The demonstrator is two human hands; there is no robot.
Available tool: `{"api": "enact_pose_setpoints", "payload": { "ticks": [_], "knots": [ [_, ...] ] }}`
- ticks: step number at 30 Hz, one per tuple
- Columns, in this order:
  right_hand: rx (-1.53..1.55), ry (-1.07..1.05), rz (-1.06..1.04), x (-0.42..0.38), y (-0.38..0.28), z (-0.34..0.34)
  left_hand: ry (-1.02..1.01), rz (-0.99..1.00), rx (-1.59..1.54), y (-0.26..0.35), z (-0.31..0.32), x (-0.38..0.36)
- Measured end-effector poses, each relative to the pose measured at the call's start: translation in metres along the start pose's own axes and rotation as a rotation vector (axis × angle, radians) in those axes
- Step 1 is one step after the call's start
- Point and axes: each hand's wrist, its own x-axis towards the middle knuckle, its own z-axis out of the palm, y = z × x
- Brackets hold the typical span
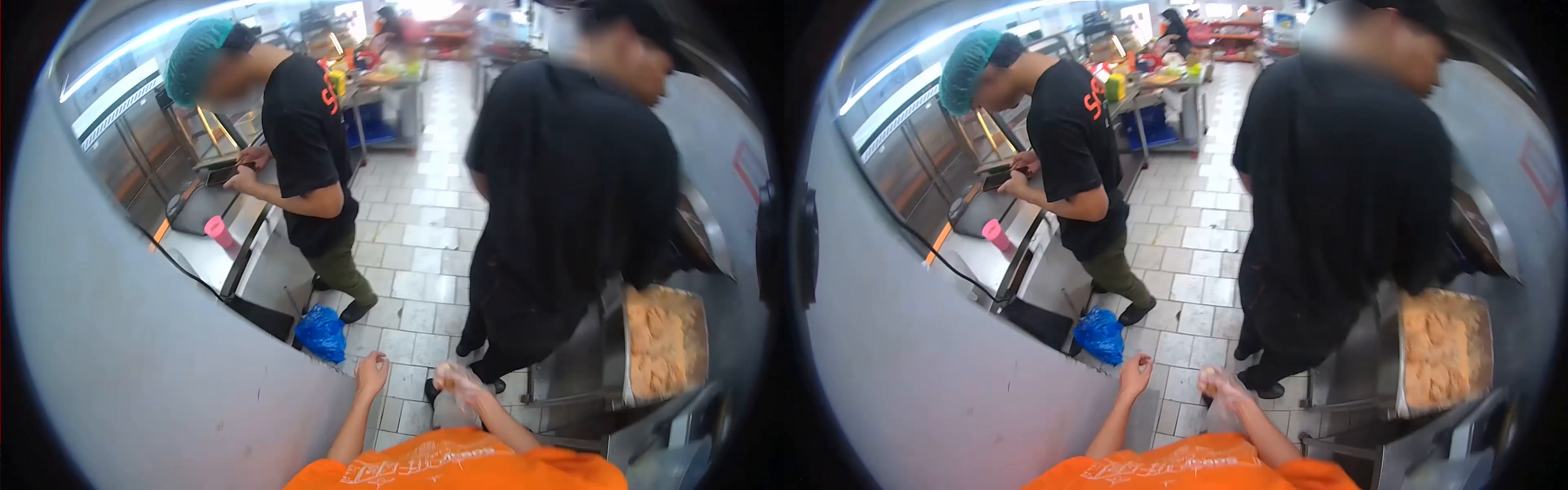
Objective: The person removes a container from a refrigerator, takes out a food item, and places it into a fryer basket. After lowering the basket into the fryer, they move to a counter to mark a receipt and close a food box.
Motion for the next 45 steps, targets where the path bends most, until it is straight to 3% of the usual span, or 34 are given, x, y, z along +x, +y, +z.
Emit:
{"api": "enact_pose_setpoints", "payload": {
  "ticks": [2,6,8,9,11,15,17,19,21,23,25,27,30,32,33,35,36,38,40,42,44,45],
  "knots": [
    [-0.007,-0.108,-0.114,0.107,-0.01,-0.015,0.147,-0.082,0.101,0.016,-0.02,0.018],
    [0.102,-0.026,-0.064,0.273,-0.049,-0.024,0.197,-0.294,0.14,0.022,-0.047,0.026],
    [0.223,0.148,-0.005,0.341,-0.052,-0.038,0.252,-0.343,0.184,0.011,-0.058,0.035],
    [0.22,0.134,-0.018,0.375,-0.071,-0.04,0.289,-0.419,0.085,0.02,-0.067,0.06],
    [0.236,0.078,-0.038,0.399,-0.069,-0.05,0.285,-0.542,0.001,0.008,-0.079,0.074],
    [0.238,0.039,-0.164,0.44,-0.169,-0.092,0.249,-0.728,-0.026,-0.053,-0.077,0.136],
    [0.22,0.14,-0.157,0.465,-0.219,-0.096,0.318,-0.694,-0.147,-0.132,-0.055,0.149],
    [0.218,0.271,-0.197,0.496,-0.252,-0.115,0.235,-0.818,-0.137,-0.126,-0.054,0.195],
    [0.246,0.101,-0.184,0.551,-0.283,-0.154,0.17,-0.874,-0.14,-0.124,-0.038,0.274],
    [0.144,0.293,-0.108,0.591,-0.327,-0.157,0.124,-0.855,-0.146,-0.115,-0.016,0.374],
    [0.153,0.147,-0.065,0.654,-0.348,-0.193,0.066,-0.8,-0.172,-0.094,0.008,0.492],
    [-0.074,0.035,0.065,0.681,-0.449,-0.167,0.018,-0.753,-0.191,-0.068,0.026,0.603],
    [-0.179,0.032,0.044,0.748,-0.535,-0.176,-0.053,-0.743,-0.198,-0.039,0.039,0.719],
    [-0.117,-0.262,0.051,0.793,-0.601,-0.196,-0.095,-0.776,-0.187,-0.024,0.056,0.781],
    [-0.129,-0.26,0.055,0.817,-0.636,-0.208,-0.121,-0.793,-0.174,-0.022,0.068,0.81],
    [-0.609,-0.262,0.065,0.871,-0.704,-0.238,-0.179,-0.837,-0.133,-0.017,0.095,0.865],
    [-0.614,-0.273,0.061,0.899,-0.727,-0.266,-0.217,-0.853,-0.106,-0.014,0.11,0.896],
    [-0.212,-0.318,0.052,0.94,-0.769,-0.326,-0.304,-0.869,-0.044,-0.006,0.136,0.962],
    [-0.246,-0.172,-0.006,0.959,-0.82,-0.385,-0.387,-0.805,0.023,0.012,0.166,1.062],
    [-0.268,0.012,0.083,0.969,-0.856,-0.459,-0.413,-0.603,0.087,0.047,0.201,1.215],
    [-0.314,0.299,0.019,0.957,-0.92,-0.476,-0.313,-0.272,-0.007,0.128,0.234,1.374],
    [-0.261,0.389,-0.014,0.955,-0.946,-0.486,-0.312,-0.252,-0.067,0.182,0.254,1.451]
  ]
}}
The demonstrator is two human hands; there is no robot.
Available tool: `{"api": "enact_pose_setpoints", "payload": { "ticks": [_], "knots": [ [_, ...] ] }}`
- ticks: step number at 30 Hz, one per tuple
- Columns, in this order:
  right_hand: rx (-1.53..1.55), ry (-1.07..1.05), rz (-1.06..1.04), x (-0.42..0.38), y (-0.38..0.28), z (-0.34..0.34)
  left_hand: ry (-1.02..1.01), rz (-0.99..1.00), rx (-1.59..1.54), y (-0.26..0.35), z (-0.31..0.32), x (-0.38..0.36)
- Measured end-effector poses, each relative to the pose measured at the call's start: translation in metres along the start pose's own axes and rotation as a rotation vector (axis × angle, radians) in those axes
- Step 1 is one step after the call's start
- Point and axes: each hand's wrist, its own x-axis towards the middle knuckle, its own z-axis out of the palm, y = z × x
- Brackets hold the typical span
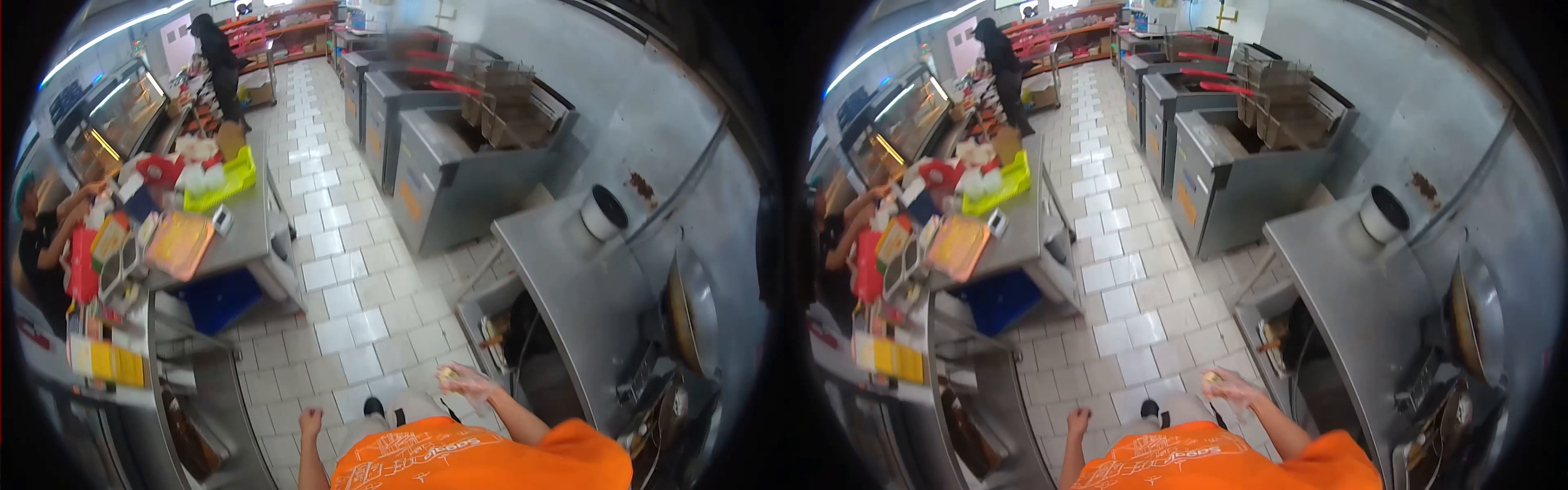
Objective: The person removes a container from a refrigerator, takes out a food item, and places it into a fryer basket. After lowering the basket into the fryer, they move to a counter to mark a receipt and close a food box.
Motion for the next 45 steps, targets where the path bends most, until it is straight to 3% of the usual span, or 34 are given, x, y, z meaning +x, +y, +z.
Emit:
{"api": "enact_pose_setpoints", "payload": {
  "ticks": [4,6,8,11,15,17,20,23,26,28,30,31,32,34,40,45],
  "knots": [
    [0.35,0.275,-0.071,0.063,-0.059,-0.056,-0.217,0.435,-0.176,0.267,0.026,0.207],
    [0.424,0.279,-0.13,0.133,-0.091,-0.083,-0.253,0.594,-0.171,0.38,0.037,0.275],
    [0.422,0.242,-0.206,0.212,-0.134,-0.112,-0.255,0.576,-0.242,0.457,0.047,0.323],
    [0.153,0.245,-0.176,0.336,-0.249,-0.131,-0.302,0.503,-0.312,0.529,0.051,0.394],
    [-0.049,0.061,-0.214,0.498,-0.396,-0.15,-0.287,0.268,-0.547,0.588,0.028,0.477],
    [0.164,-0.066,-0.204,0.573,-0.449,-0.157,-0.174,0.182,-0.541,0.619,0.017,0.534],
    [0.168,-0.087,-0.269,0.66,-0.503,-0.172,-0.254,0.252,-0.633,0.717,0.007,0.632],
    [0.456,-0.006,-0.367,0.725,-0.523,-0.182,-0.538,0.491,-0.713,0.922,0.002,0.665],
    [0.512,0.083,-0.434,0.748,-0.557,-0.194,-1.328,0.631,-0.656,1.121,0.026,0.63],
    [0.477,0.191,-0.407,0.754,-0.577,-0.197,-1.882,0.291,-0.557,1.214,0.064,0.566],
    [0.555,0.192,-0.521,0.777,-0.59,-0.211,-2.189,-0.116,-0.531,1.251,0.119,0.507],
    [0.666,0.208,-0.589,0.771,-0.613,-0.209,-2.014,0.004,-0.566,1.256,0.129,0.479],
    [0.687,0.226,-0.612,0.774,-0.623,-0.216,-2.079,-0.028,-0.53,1.253,0.161,0.469],
    [0.676,0.271,-0.613,0.784,-0.631,-0.234,-2.024,0.084,-0.555,1.246,0.163,0.46],
    [0.62,0.376,-0.584,0.817,-0.649,-0.28,-2.158,-0.165,-0.614,1.284,0.137,0.487],
    [0.561,0.494,-0.539,0.83,-0.667,-0.296,-2.367,0.029,-0.513,1.286,0.106,0.522]
  ]
}}
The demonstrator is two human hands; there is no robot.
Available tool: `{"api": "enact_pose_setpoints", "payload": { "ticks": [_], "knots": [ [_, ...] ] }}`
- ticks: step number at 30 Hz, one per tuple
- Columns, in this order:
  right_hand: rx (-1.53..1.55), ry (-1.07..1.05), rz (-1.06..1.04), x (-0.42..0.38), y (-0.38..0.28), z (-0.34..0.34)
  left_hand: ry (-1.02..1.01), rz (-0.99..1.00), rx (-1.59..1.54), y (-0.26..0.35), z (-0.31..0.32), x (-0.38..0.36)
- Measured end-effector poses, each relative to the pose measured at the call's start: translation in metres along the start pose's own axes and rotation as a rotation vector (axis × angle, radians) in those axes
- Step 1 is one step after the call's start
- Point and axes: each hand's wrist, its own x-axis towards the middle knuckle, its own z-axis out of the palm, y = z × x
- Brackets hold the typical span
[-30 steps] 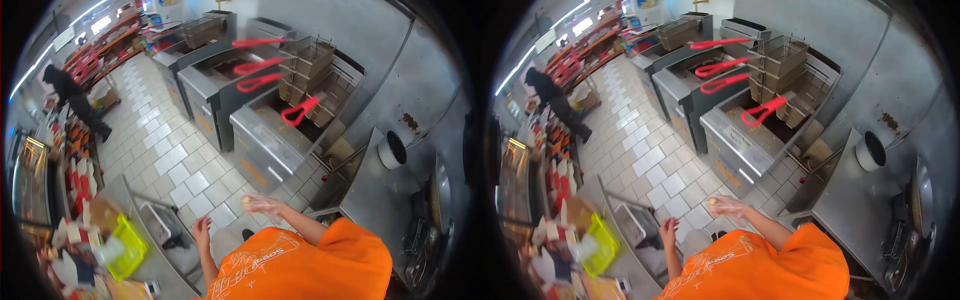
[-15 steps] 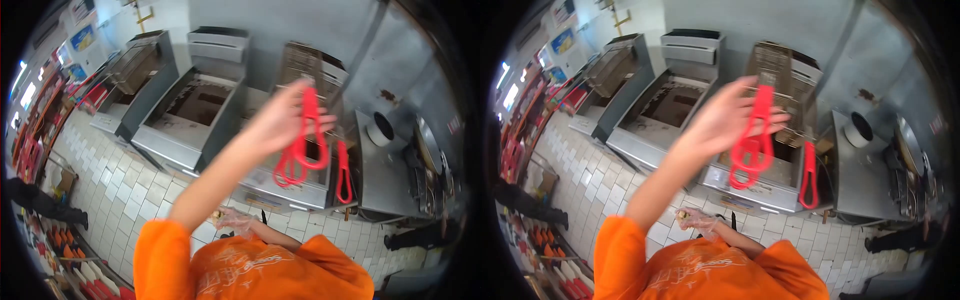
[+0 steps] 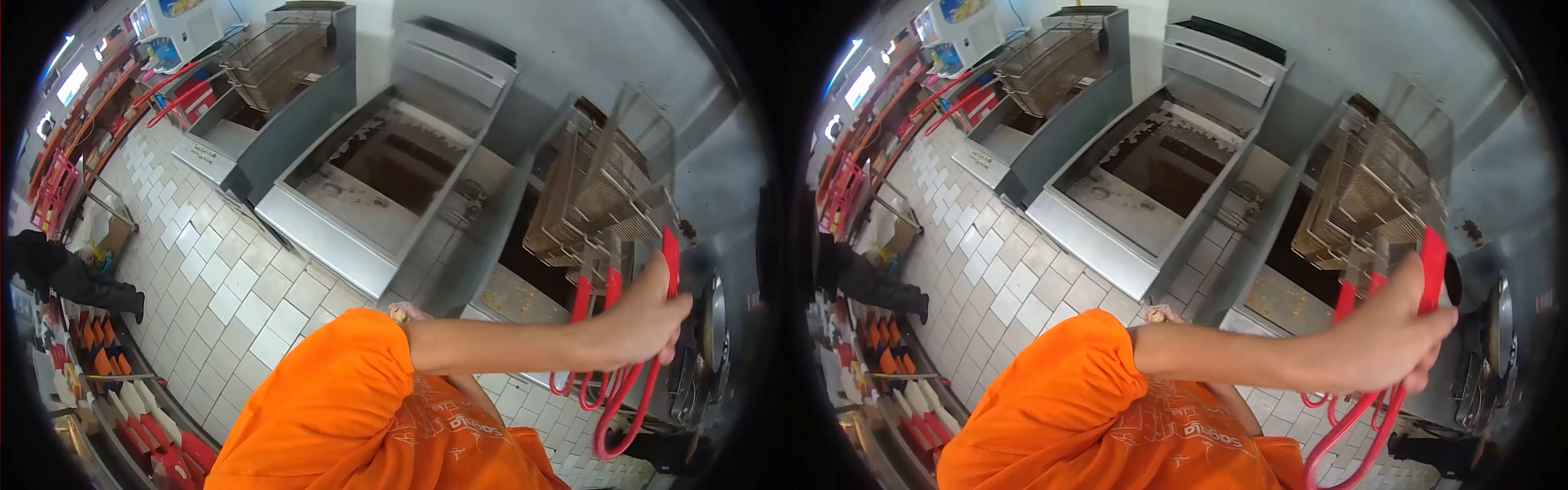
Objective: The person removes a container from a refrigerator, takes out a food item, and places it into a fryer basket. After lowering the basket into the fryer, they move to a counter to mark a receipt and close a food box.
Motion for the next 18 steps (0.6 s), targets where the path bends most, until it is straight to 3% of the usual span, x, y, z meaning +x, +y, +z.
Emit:
{"api": "enact_pose_setpoints", "payload": {
  "ticks": [3,7,11,18],
  "knots": [
    [-0.08,0.057,-0.023,0.024,-0.001,0.002,-0.079,-0.099,-0.013,0.014,-0.02,-0.03],
    [-0.202,0.127,-0.043,0.051,0.006,0.009,-0.214,-0.067,-0.048,0.039,-0.062,-0.067],
    [0.007,0.35,-0.143,0.059,0.009,0.046,-0.213,-0.006,0.063,0.08,-0.084,-0.113],
    [0.295,0.827,-0.367,0.002,0.036,0.114,-0.174,0.031,0.185,0.173,-0.156,-0.17]
  ]
}}
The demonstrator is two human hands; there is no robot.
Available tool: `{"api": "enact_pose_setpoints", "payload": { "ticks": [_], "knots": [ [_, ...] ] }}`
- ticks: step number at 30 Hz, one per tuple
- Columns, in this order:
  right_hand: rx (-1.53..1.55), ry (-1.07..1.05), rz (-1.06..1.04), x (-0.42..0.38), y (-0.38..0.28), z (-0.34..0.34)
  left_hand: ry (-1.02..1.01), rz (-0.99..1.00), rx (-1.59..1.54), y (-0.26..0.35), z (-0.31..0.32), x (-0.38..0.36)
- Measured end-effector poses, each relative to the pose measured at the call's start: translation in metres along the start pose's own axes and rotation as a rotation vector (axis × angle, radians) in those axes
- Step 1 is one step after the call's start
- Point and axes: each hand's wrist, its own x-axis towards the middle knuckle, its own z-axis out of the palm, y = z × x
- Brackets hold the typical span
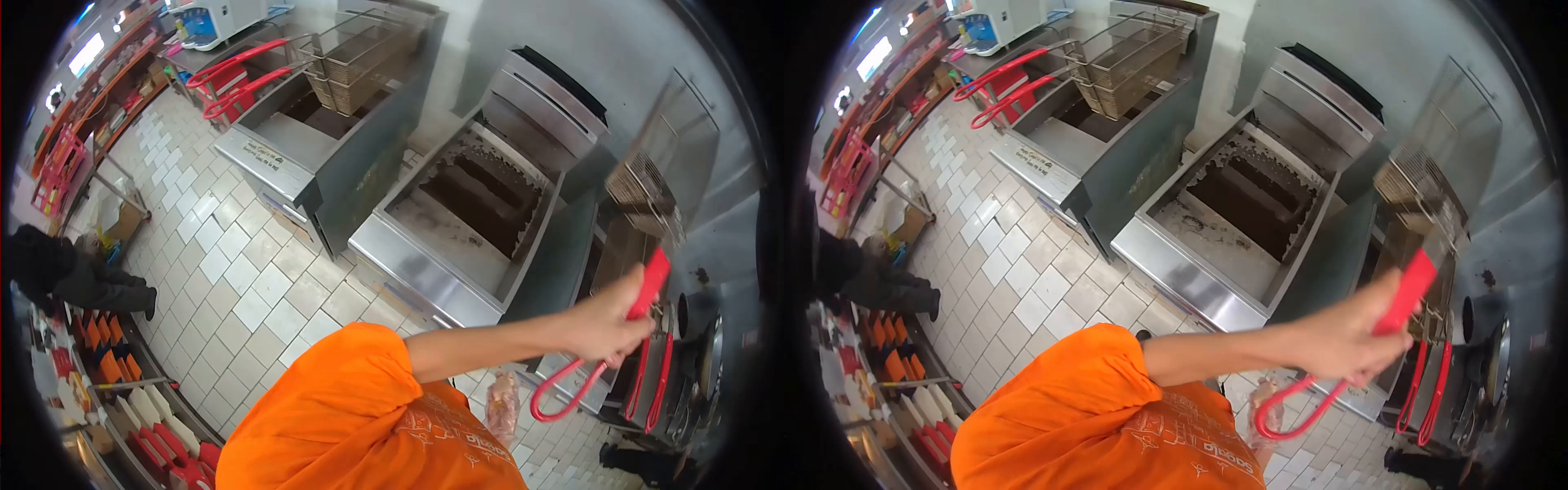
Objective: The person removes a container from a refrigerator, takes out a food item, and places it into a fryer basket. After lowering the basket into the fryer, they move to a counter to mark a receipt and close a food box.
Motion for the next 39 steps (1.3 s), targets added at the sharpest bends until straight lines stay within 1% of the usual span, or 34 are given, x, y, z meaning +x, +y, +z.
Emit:
{"api": "enact_pose_setpoints", "payload": {
  "ticks": [3,4,5,6,7,8,9,10,15,17,18,19,21,23,25,30,33,35,36,37,39],
  "knots": [
    [0.067,0.128,-0.072,-0.027,-0.002,0.0,0.071,0.027,0.051,0.024,-0.024,-0.028],
    [0.087,0.157,-0.095,-0.034,-0.003,0.001,0.143,0.058,0.054,0.025,-0.032,-0.035],
    [0.105,0.183,-0.118,-0.038,-0.004,0.002,0.184,0.036,0.117,0.027,-0.044,-0.043],
    [0.123,0.196,-0.143,-0.039,-0.005,0.004,0.284,0.013,0.151,0.032,-0.052,-0.05],
    [0.136,0.201,-0.159,-0.039,-0.007,0.005,0.322,0.02,0.213,0.035,-0.062,-0.056],
    [0.155,0.202,-0.183,-0.037,-0.008,0.004,0.371,0.041,0.268,0.036,-0.07,-0.062],
    [0.175,0.203,-0.207,-0.037,-0.008,0.004,0.402,0.013,0.27,0.037,-0.079,-0.069],
    [0.174,0.144,-0.197,-0.03,-0.011,0.005,0.446,-0.021,0.283,0.038,-0.085,-0.074],
    [0.228,0.191,-0.209,-0.012,-0.015,0.012,0.593,-0.141,0.342,0.04,-0.116,-0.097],
    [0.288,0.154,-0.233,-0.009,-0.018,0.01,0.675,-0.187,0.353,0.035,-0.125,-0.103],
    [0.324,0.075,-0.211,-0.005,-0.02,0.004,0.696,-0.196,0.348,0.031,-0.13,-0.105],
    [0.345,0.104,-0.214,-0.005,-0.021,0.001,0.73,-0.208,0.342,0.026,-0.134,-0.108],
    [0.351,0.025,-0.179,0.003,-0.024,0.001,0.738,-0.234,0.322,0.015,-0.144,-0.112],
    [0.351,0.007,-0.17,0.01,-0.023,0.001,0.787,-0.226,0.318,0.007,-0.155,-0.117],
    [0.292,0.057,-0.157,0.014,-0.025,0.002,0.834,-0.21,0.243,-0.001,-0.163,-0.115],
    [0.276,0.088,-0.16,0.015,-0.032,0.023,0.821,-0.187,0.219,0.009,-0.196,-0.108],
    [0.274,0.137,-0.188,0.02,-0.024,0.041,0.794,-0.218,0.237,0.015,-0.219,-0.107],
    [0.29,0.142,-0.192,0.021,-0.017,0.053,0.825,-0.305,0.327,0.017,-0.236,-0.106],
    [0.314,0.145,-0.192,0.024,-0.013,0.059,0.756,-0.322,0.28,0.018,-0.248,-0.117],
    [0.308,0.137,-0.187,0.026,-0.008,0.066,0.729,-0.346,0.248,0.02,-0.26,-0.126],
    [0.346,0.158,-0.178,0.031,0.001,0.078,0.742,-0.369,0.203,0.024,-0.266,-0.132]
  ]
}}
